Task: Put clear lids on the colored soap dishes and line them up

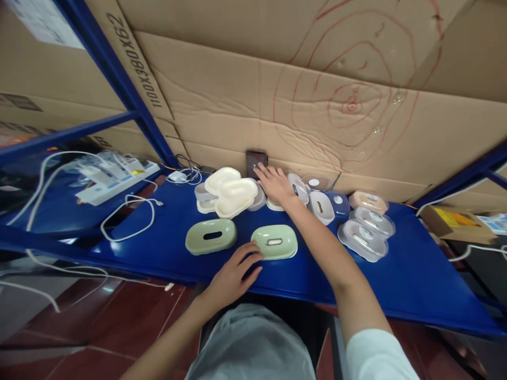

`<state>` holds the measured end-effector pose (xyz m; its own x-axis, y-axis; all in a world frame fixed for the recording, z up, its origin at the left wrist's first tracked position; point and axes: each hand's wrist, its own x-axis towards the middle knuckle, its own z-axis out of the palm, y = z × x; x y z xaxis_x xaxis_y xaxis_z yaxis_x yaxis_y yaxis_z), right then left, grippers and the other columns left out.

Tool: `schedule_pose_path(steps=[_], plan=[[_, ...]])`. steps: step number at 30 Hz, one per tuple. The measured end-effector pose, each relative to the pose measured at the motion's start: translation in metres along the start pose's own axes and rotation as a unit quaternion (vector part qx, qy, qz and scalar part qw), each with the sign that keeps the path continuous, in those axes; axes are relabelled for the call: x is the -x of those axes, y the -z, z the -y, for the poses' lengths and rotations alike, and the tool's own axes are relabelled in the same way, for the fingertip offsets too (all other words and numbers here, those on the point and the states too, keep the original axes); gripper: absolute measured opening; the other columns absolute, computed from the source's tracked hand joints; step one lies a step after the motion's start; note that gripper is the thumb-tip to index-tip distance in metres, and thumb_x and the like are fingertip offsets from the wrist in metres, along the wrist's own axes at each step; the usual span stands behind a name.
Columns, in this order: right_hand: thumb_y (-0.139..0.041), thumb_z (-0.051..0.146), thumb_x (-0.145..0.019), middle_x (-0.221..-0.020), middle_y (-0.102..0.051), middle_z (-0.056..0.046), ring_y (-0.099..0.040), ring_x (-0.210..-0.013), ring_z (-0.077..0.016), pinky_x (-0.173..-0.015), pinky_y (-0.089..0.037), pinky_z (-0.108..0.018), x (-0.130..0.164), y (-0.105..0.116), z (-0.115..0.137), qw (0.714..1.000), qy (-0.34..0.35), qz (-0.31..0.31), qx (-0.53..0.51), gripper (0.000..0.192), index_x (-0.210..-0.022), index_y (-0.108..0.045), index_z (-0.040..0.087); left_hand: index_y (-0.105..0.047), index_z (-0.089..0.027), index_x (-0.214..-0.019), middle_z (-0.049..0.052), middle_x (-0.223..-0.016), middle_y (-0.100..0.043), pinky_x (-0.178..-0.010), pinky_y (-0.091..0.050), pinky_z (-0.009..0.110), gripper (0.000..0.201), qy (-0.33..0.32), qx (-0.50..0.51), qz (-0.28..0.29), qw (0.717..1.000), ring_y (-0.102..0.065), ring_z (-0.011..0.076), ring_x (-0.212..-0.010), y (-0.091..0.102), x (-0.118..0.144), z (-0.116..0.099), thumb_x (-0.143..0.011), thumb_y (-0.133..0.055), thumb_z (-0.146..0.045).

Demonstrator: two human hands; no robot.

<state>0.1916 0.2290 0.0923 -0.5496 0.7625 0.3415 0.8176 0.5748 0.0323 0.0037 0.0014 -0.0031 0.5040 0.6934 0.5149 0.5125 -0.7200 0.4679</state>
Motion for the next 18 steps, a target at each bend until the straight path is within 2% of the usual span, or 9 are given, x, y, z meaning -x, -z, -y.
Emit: schedule_pose_path(steps=[4, 8, 11, 14, 18], plan=[[-0.040, 0.032, -0.110, -0.169, -0.043, -0.020, -0.052, -0.142, -0.0409, -0.113, -0.042, -0.062, -0.013, -0.007, -0.004, 1.000, -0.017, -0.001, 0.006, 0.052, -0.155, -0.053, 0.010, -0.062, -0.021, -0.131, 0.013, -0.132, -0.066, -0.118, -0.056, 0.047, 0.025, -0.004, 0.003, -0.002, 1.000, -0.060, 0.0287, -0.141, 0.003, -0.002, -0.001, -0.106, -0.057, -0.019], [-0.037, 0.035, -0.112, -0.171, -0.043, -0.014, -0.050, -0.145, -0.0373, -0.115, -0.042, -0.059, 0.009, 0.003, 0.006, 1.000, -0.019, -0.011, -0.005, 0.052, -0.159, -0.050, 0.015, -0.063, -0.020, -0.130, 0.013, -0.132, -0.066, -0.119, -0.055, 0.047, 0.026, -0.008, 0.003, -0.005, 1.000, -0.060, 0.0287, -0.140, 0.003, -0.002, -0.002, -0.106, -0.058, -0.018], [-0.036, 0.039, -0.114, -0.167, -0.050, -0.009, -0.050, -0.147, -0.0320, -0.119, -0.041, -0.054, 0.057, 0.019, 0.022, 0.997, 0.008, -0.028, -0.075, 0.049, -0.154, -0.056, 0.020, -0.062, -0.019, -0.133, 0.014, -0.132, -0.066, -0.118, -0.056, 0.047, 0.027, -0.008, -0.002, -0.009, 1.000, -0.060, 0.0292, -0.140, 0.002, -0.001, 0.000, -0.106, -0.059, -0.019], [-0.038, 0.039, -0.115, -0.161, -0.058, -0.006, -0.053, -0.147, -0.0268, -0.119, -0.044, -0.050, 0.128, 0.029, 0.040, 0.988, 0.030, -0.015, -0.149, 0.042, -0.147, -0.063, 0.027, -0.061, -0.019, -0.133, 0.015, -0.132, -0.066, -0.116, -0.057, 0.048, 0.027, -0.005, -0.014, -0.018, 1.000, -0.061, 0.0297, -0.138, -0.001, 0.001, 0.002, -0.106, -0.060, -0.022], [-0.054, 0.046, -0.110, -0.167, -0.050, -0.008, -0.047, -0.154, -0.0323, -0.122, -0.041, -0.059, 0.216, 0.022, 0.057, 0.990, -0.025, 0.012, -0.136, 0.046, -0.153, -0.058, 0.032, -0.064, -0.020, -0.127, 0.016, -0.140, -0.063, -0.116, -0.057, 0.050, 0.021, 0.009, -0.035, -0.023, 0.999, -0.061, 0.0312, -0.139, -0.004, 0.002, 0.003, -0.106, -0.061, -0.023]])
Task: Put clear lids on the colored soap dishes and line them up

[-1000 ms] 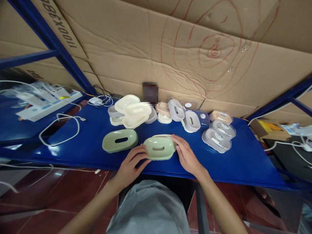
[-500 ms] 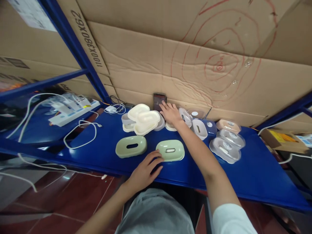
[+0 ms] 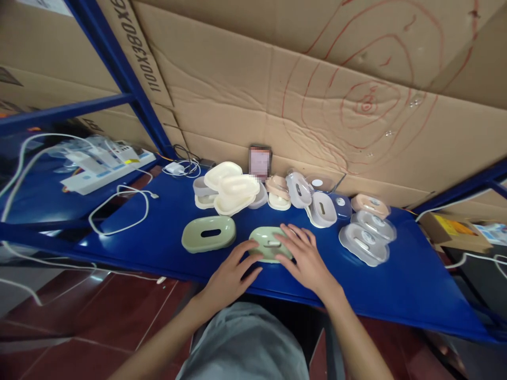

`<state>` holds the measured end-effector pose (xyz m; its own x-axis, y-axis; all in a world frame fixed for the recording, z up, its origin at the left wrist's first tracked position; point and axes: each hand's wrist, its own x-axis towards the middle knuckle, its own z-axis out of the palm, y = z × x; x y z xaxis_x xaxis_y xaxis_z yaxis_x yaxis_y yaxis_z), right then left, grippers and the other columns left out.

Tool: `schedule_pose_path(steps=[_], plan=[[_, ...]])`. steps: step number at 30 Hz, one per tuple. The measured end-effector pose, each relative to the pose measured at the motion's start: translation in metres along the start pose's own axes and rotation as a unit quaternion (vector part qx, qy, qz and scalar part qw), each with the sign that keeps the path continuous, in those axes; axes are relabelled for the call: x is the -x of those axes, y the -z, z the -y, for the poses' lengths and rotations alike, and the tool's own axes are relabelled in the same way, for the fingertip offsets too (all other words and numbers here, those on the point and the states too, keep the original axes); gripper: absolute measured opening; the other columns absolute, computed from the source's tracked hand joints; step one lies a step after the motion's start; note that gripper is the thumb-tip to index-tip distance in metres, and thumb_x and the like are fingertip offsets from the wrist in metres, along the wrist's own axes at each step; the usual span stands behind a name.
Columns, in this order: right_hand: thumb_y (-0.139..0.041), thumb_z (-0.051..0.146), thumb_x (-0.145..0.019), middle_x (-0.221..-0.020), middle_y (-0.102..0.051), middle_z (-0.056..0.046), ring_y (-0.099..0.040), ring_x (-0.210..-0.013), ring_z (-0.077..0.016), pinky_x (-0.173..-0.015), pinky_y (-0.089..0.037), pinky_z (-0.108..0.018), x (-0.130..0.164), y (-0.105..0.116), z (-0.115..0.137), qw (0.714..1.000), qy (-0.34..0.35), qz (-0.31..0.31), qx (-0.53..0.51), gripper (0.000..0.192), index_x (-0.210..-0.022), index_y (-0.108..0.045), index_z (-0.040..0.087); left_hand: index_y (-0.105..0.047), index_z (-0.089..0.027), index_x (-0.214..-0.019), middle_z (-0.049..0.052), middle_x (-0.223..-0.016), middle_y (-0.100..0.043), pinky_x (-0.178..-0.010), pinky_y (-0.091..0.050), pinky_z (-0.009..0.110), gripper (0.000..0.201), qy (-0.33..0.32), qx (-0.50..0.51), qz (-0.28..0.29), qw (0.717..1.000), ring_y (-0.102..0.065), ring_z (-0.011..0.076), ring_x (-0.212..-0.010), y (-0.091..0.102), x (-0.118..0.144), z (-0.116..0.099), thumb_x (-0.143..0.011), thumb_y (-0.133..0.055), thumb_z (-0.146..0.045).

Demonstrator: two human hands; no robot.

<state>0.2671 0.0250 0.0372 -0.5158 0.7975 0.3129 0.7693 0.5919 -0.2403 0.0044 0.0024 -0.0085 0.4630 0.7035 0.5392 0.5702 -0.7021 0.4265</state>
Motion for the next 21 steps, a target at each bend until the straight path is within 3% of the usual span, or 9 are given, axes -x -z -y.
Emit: schedule_pose_path(steps=[2, 5, 9, 13, 17, 21], plan=[[-0.063, 0.049, -0.105, -0.171, -0.044, -0.009, -0.043, -0.157, -0.0347, -0.123, -0.042, -0.061, 0.027, -0.012, 0.002, 1.000, -0.021, -0.014, 0.001, 0.052, -0.154, -0.057, 0.033, -0.064, -0.020, -0.126, 0.015, -0.146, -0.061, -0.119, -0.055, 0.050, 0.021, -0.001, -0.002, 0.013, 1.000, -0.059, 0.0308, -0.142, -0.001, 0.000, 0.000, -0.106, -0.061, -0.023], [-0.066, 0.047, -0.103, -0.172, -0.041, -0.009, -0.042, -0.158, -0.0334, -0.123, -0.046, -0.057, 0.043, -0.026, 0.005, 0.998, -0.038, -0.040, -0.024, 0.053, -0.154, -0.058, 0.032, -0.064, -0.021, -0.127, 0.013, -0.150, -0.061, -0.122, -0.052, 0.049, 0.022, -0.009, -0.005, 0.035, 0.999, -0.057, 0.0296, -0.146, 0.000, -0.001, -0.001, -0.106, -0.061, -0.022], [-0.064, 0.046, -0.105, -0.173, -0.040, -0.009, -0.042, -0.158, -0.0326, -0.125, -0.046, -0.057, 0.044, -0.028, 0.008, 0.997, -0.053, -0.041, -0.044, 0.059, -0.160, -0.050, 0.035, -0.064, -0.021, -0.133, 0.013, -0.154, -0.060, -0.123, -0.052, 0.048, 0.027, -0.012, -0.007, 0.030, 0.999, -0.054, 0.0288, -0.150, 0.001, -0.002, -0.002, -0.107, -0.059, -0.022], [-0.058, 0.042, -0.108, -0.174, -0.038, -0.008, -0.037, -0.161, -0.0310, -0.127, -0.043, -0.057, 0.044, -0.028, 0.008, 0.995, -0.066, -0.064, -0.045, 0.056, -0.162, -0.046, 0.035, -0.060, -0.022, -0.145, 0.013, -0.165, -0.051, -0.124, -0.050, 0.049, 0.038, -0.007, -0.023, 0.036, 0.999, -0.046, 0.0302, -0.156, -0.001, -0.002, -0.003, -0.107, -0.058, -0.022], [-0.051, 0.035, -0.111, -0.173, -0.040, -0.005, -0.021, -0.167, -0.0328, -0.130, -0.035, -0.065, 0.043, -0.032, 0.006, 0.993, -0.082, -0.087, -0.021, 0.043, -0.154, -0.057, 0.035, -0.050, -0.025, -0.158, 0.011, -0.170, -0.045, -0.124, -0.050, 0.050, 0.051, -0.001, -0.050, 0.064, 0.997, -0.044, 0.0313, -0.158, -0.002, -0.003, -0.003, -0.108, -0.057, -0.025], [-0.041, 0.025, -0.112, -0.170, -0.045, -0.005, -0.022, -0.167, -0.0297, -0.130, -0.033, -0.064, 0.039, -0.033, -0.001, 0.989, -0.076, -0.119, -0.034, 0.040, -0.145, -0.064, 0.033, -0.046, -0.028, -0.162, 0.011, -0.171, -0.043, -0.122, -0.051, 0.052, 0.056, 0.002, -0.067, 0.074, 0.995, -0.048, 0.0321, -0.155, 0.000, -0.004, -0.003, -0.108, -0.058, -0.028]])
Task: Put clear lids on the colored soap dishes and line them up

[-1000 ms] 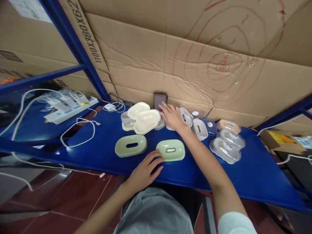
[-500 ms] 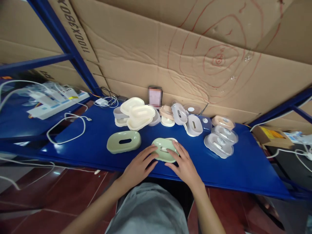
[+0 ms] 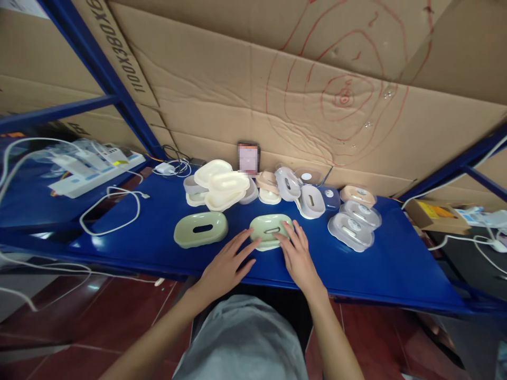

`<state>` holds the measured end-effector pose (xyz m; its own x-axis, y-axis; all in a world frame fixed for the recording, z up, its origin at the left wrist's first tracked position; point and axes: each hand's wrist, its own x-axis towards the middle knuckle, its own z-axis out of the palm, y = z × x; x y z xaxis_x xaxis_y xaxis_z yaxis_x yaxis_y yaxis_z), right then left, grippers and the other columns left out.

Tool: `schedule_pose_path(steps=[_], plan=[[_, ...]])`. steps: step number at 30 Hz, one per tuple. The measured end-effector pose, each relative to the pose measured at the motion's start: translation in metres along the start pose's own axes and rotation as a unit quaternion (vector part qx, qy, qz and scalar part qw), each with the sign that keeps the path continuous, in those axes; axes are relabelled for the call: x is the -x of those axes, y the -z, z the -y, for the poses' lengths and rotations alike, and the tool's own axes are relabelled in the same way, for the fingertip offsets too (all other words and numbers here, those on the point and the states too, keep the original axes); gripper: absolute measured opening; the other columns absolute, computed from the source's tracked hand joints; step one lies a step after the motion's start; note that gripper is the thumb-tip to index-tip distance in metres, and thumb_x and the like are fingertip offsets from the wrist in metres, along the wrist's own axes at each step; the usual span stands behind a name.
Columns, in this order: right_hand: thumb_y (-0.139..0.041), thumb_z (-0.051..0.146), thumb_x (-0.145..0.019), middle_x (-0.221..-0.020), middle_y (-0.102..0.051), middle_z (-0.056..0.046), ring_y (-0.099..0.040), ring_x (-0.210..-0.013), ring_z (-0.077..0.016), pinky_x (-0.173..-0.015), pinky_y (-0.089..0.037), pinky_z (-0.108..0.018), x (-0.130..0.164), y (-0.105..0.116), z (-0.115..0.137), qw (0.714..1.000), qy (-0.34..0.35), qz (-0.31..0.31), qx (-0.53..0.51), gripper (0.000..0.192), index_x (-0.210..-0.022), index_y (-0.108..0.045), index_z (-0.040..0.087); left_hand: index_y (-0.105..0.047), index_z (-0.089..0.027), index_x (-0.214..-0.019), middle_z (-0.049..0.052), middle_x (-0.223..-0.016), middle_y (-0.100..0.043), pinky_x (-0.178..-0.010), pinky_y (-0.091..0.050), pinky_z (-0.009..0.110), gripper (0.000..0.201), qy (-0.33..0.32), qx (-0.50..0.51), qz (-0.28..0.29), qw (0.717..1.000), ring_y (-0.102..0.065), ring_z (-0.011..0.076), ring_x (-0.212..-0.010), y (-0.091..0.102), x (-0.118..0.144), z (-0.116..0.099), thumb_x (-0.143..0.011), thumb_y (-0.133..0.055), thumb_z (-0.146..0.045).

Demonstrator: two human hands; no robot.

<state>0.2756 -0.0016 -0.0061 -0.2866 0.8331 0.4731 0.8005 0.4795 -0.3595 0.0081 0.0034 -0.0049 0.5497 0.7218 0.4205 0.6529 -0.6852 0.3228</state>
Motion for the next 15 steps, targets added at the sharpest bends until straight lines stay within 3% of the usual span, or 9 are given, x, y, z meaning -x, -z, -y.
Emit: schedule_pose_path(steps=[3, 7, 10, 12, 15], plan=[[-0.040, 0.027, -0.113, -0.167, -0.049, -0.007, -0.027, -0.165, -0.0292, -0.128, -0.037, -0.063, -0.003, 0.000, -0.004, 1.000, -0.012, -0.002, -0.021, 0.041, -0.147, -0.061, 0.032, -0.044, -0.030, -0.164, 0.011, -0.170, -0.044, -0.121, -0.052, 0.051, 0.058, -0.003, 0.000, 0.005, 1.000, -0.050, 0.0318, -0.152, 0.000, 0.000, 0.000, -0.108, -0.058, -0.028], [-0.058, 0.045, -0.107, -0.154, -0.060, -0.010, -0.040, -0.157, -0.0347, -0.122, -0.045, -0.062, -0.003, 0.000, -0.002, 0.999, -0.028, 0.030, -0.007, 0.042, -0.146, -0.062, 0.029, -0.052, -0.026, -0.158, 0.013, -0.165, -0.051, -0.117, -0.055, 0.051, 0.051, -0.009, -0.002, -0.003, 1.000, -0.055, 0.0317, -0.146, 0.000, -0.001, -0.005, -0.107, -0.059, -0.028], [-0.060, 0.045, -0.106, -0.143, -0.067, -0.011, -0.053, -0.141, -0.0362, -0.114, -0.050, -0.062, -0.002, 0.000, 0.002, 0.999, -0.030, 0.024, 0.038, 0.038, -0.140, -0.068, 0.030, -0.061, -0.028, -0.148, 0.012, -0.158, -0.057, -0.118, -0.052, 0.053, 0.042, -0.031, -0.011, -0.052, 0.998, -0.058, 0.0306, -0.144, 0.009, 0.000, 0.000, -0.107, -0.059, -0.026], [-0.058, 0.044, -0.107, -0.142, -0.068, -0.011, -0.055, -0.137, -0.0367, -0.111, -0.050, -0.062, -0.001, 0.001, 0.003, 0.997, -0.030, 0.017, 0.064, 0.036, -0.139, -0.069, 0.030, -0.063, -0.029, -0.145, 0.012, -0.157, -0.058, -0.121, -0.048, 0.056, 0.040, -0.002, -0.037, -0.117, 0.992, -0.058, 0.0313, -0.143, 0.022, 0.007, 0.014, -0.105, -0.061, -0.024], [-0.056, 0.043, -0.108, -0.145, -0.067, -0.010, -0.055, -0.137, -0.0369, -0.110, -0.049, -0.060, -0.001, 0.002, 0.006, 0.996, -0.029, 0.020, 0.080, 0.039, -0.145, -0.065, 0.032, -0.067, -0.026, -0.138, 0.015, -0.155, -0.059, -0.122, -0.041, 0.067, 0.036, 0.108, -0.114, -0.179, 0.971, -0.055, 0.0386, -0.145, 0.046, 0.026, 0.047, -0.102, -0.066, -0.029]])
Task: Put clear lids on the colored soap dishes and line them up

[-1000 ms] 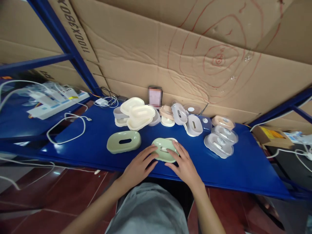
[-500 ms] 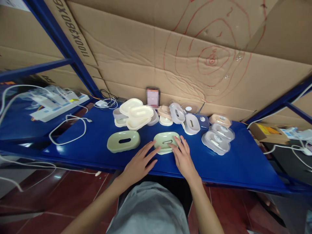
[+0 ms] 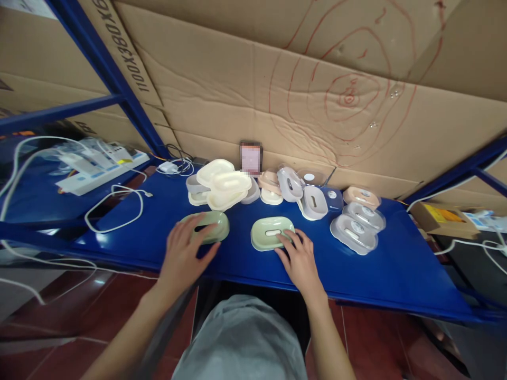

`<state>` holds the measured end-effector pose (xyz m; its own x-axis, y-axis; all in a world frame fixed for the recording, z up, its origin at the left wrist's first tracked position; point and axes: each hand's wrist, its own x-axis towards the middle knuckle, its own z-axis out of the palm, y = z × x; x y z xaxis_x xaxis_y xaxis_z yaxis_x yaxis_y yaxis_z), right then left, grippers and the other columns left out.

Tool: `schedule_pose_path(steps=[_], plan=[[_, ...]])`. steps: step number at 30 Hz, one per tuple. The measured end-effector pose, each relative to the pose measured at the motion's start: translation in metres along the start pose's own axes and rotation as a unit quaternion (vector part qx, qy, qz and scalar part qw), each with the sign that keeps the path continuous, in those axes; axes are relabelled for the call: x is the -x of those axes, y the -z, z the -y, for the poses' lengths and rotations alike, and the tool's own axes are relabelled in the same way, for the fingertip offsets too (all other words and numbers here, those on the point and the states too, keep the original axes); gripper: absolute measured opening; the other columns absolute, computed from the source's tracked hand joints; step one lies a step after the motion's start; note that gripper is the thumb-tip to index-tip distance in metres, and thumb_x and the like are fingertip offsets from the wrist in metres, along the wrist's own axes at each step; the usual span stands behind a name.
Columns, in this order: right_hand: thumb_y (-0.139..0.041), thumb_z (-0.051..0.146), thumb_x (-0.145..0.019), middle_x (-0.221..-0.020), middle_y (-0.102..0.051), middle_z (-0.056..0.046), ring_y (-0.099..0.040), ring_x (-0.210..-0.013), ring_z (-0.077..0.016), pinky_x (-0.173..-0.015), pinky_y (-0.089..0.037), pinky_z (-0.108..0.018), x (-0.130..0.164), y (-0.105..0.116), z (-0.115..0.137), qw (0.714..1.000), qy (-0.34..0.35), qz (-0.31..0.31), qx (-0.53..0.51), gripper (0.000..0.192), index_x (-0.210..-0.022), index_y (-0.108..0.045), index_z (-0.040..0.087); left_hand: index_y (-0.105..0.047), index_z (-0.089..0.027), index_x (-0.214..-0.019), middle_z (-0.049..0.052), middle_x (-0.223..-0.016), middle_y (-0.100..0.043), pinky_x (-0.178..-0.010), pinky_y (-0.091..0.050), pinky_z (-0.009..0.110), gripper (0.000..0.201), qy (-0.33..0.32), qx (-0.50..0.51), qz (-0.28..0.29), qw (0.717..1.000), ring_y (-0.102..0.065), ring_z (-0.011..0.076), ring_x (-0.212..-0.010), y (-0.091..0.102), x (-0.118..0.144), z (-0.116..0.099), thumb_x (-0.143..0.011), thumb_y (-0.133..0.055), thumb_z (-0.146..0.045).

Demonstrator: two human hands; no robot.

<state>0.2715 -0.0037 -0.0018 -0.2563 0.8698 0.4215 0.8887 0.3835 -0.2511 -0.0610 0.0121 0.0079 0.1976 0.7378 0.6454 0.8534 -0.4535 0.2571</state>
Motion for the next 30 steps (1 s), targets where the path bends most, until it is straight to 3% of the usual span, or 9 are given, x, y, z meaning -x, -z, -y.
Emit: schedule_pose_path(steps=[1, 4, 9, 13, 17, 19, 23, 26, 30], plan=[[-0.056, 0.043, -0.109, -0.146, -0.066, -0.011, -0.056, -0.137, -0.0367, -0.110, -0.049, -0.059, 0.000, 0.000, 0.001, 1.000, -0.001, 0.000, 0.003, 0.041, -0.148, -0.062, 0.032, -0.068, -0.025, -0.135, 0.015, -0.152, -0.063, -0.120, -0.042, 0.069, 0.033, 0.009, -0.020, 0.010, 1.000, -0.056, 0.0400, -0.144, 0.005, 0.004, 0.013, -0.103, -0.064, -0.031], [-0.053, 0.042, -0.110, -0.153, -0.061, -0.014, -0.060, -0.135, -0.0344, -0.107, -0.052, -0.054, 0.004, 0.001, 0.007, 1.000, 0.005, -0.002, 0.003, 0.049, -0.156, -0.053, 0.030, -0.072, -0.026, -0.126, 0.011, -0.132, -0.075, -0.108, -0.053, 0.057, 0.025, -0.007, -0.001, 0.055, 0.998, -0.064, 0.0361, -0.133, 0.014, 0.020, 0.033, -0.106, -0.060, -0.033], [-0.046, 0.038, -0.112, -0.155, -0.060, -0.013, -0.061, -0.139, -0.0297, -0.111, -0.051, -0.049, -0.003, 0.010, -0.003, 0.999, 0.014, -0.027, -0.034, 0.047, -0.158, -0.050, 0.031, -0.071, -0.026, -0.127, 0.010, -0.130, -0.076, -0.105, -0.052, 0.052, 0.024, -0.014, 0.015, 0.066, 0.998, -0.066, 0.0338, -0.130, 0.005, 0.033, 0.008, -0.105, -0.062, -0.030], [-0.045, 0.045, -0.111, -0.156, -0.059, -0.016, -0.056, -0.143, -0.0374, -0.115, -0.045, -0.060, -0.048, 0.026, -0.048, 0.995, -0.058, -0.075, 0.034, 0.049, -0.154, -0.056, 0.025, -0.068, -0.027, -0.134, 0.013, -0.146, -0.067, -0.124, -0.032, 0.065, 0.031, -0.006, -0.011, 0.042, 0.999, -0.063, 0.0348, -0.135, -0.004, 0.019, -0.015, -0.105, -0.059, -0.022], [-0.049, 0.061, -0.106, -0.162, -0.052, -0.023, -0.050, -0.148, -0.0449, -0.117, -0.040, -0.070, -0.112, 0.026, -0.094, 0.992, -0.106, -0.065, 0.033, 0.066, -0.155, -0.055, 0.016, -0.064, -0.028, -0.140, 0.012, -0.148, -0.067, -0.132, -0.017, 0.064, 0.036, -0.074, 0.014, 0.043, 0.996, -0.061, 0.0319, -0.140, -0.014, -0.003, -0.035, -0.105, -0.060, -0.022], [-0.050, 0.064, -0.105, -0.162, -0.053, -0.022, -0.052, -0.147, -0.0413, -0.118, -0.043, -0.065, -0.140, 0.019, -0.107, 0.994, -0.096, -0.049, 0.009, 0.071, -0.158, -0.052, 0.016, -0.066, -0.028, -0.138, 0.011, -0.149, -0.066, -0.133, -0.015, 0.065, 0.034, -0.108, 0.024, 0.058, 0.992, -0.060, 0.0330, -0.141, -0.022, -0.012, -0.046, -0.105, -0.061, -0.024], [-0.057, 0.061, -0.102, -0.146, -0.069, -0.015, -0.068, -0.132, -0.0325, -0.110, -0.055, -0.049, -0.179, 0.004, -0.113, 0.997, -0.073, -0.033, -0.019, 0.066, -0.154, -0.057, 0.019, -0.072, -0.028, -0.125, 0.009, -0.141, -0.072, -0.131, -0.015, 0.071, 0.023, -0.150, 0.043, 0.092, 0.983, -0.061, 0.0340, -0.140, -0.037, -0.021, -0.060, -0.104, -0.063, -0.022], [-0.050, 0.052, -0.106, -0.140, -0.073, -0.012, -0.071, -0.128, -0.0308, -0.110, -0.056, -0.047, -0.177, 0.010, -0.107, 0.995, -0.067, -0.058, -0.039, 0.055, -0.148, -0.064, 0.020, -0.073, -0.026, -0.122, 0.008, -0.133, -0.075, -0.130, -0.027, 0.068, 0.021, -0.165, 0.068, 0.104, 0.978, -0.064, 0.0316, -0.136, -0.040, -0.021, -0.058, -0.105, -0.062, -0.021], [-0.042, 0.047, -0.109, -0.142, -0.072, -0.012, -0.066, -0.135, -0.0318, -0.117, -0.052, -0.053, -0.117, 0.031, -0.084, 0.991, -0.060, -0.105, -0.057, 0.050, -0.143, -0.069, 0.022, -0.072, -0.022, -0.121, 0.009, -0.126, -0.074, -0.122, -0.048, 0.054, 0.019, -0.195, 0.120, 0.110, 0.967, -0.064, 0.0290, -0.134, -0.035, -0.020, -0.052, -0.104, -0.063, -0.020]])
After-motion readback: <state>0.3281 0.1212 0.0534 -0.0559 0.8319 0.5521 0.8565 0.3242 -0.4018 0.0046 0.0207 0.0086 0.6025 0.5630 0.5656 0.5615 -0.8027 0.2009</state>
